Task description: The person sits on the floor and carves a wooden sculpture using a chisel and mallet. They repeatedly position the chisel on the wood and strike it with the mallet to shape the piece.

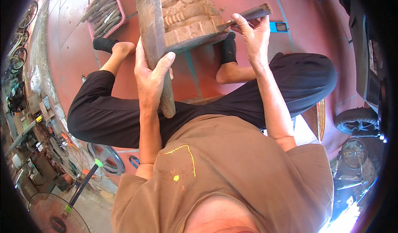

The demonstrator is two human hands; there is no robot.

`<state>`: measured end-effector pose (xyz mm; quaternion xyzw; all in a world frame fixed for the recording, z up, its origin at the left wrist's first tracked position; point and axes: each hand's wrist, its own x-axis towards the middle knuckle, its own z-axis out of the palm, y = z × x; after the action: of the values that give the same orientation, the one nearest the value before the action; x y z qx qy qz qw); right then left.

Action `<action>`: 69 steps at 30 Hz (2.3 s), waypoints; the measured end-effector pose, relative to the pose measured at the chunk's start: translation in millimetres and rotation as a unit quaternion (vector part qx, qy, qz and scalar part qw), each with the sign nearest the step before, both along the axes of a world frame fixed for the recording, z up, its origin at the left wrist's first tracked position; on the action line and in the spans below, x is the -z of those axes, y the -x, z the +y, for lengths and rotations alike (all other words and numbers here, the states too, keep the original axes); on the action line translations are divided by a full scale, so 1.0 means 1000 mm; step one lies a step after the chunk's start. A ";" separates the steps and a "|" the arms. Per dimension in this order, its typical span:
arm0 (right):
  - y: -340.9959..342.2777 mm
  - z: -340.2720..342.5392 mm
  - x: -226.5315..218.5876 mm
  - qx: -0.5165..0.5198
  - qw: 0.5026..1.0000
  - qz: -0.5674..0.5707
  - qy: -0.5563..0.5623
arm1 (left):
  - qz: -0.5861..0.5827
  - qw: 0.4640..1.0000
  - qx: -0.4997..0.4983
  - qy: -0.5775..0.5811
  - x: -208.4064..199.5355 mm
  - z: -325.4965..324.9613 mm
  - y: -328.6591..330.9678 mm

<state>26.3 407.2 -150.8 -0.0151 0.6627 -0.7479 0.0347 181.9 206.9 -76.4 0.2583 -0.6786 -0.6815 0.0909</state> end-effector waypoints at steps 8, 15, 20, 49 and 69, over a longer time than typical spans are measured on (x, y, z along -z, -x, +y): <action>-0.004 -0.001 0.011 0.018 0.998 0.017 0.049 | 0.061 0.975 0.173 0.128 -0.047 -0.015 0.041; -0.008 -0.003 0.011 0.040 0.996 0.007 0.074 | 0.164 0.895 0.285 0.300 -0.079 -0.027 0.088; -0.013 -0.004 0.008 0.056 0.992 -0.009 0.112 | 0.035 0.896 0.371 0.242 -0.130 -0.002 0.105; -0.014 -0.003 0.014 0.076 0.994 0.019 0.075 | 0.023 0.632 0.576 0.518 -0.118 -0.011 0.156; -0.016 -0.005 0.016 0.067 0.993 0.023 0.093 | 0.108 0.623 0.590 0.502 -0.150 0.024 0.172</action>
<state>42.0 402.2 -166.7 0.0089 0.5906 -0.8063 -0.0329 9.6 231.4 73.3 -0.3585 -0.9077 -0.1658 -0.1418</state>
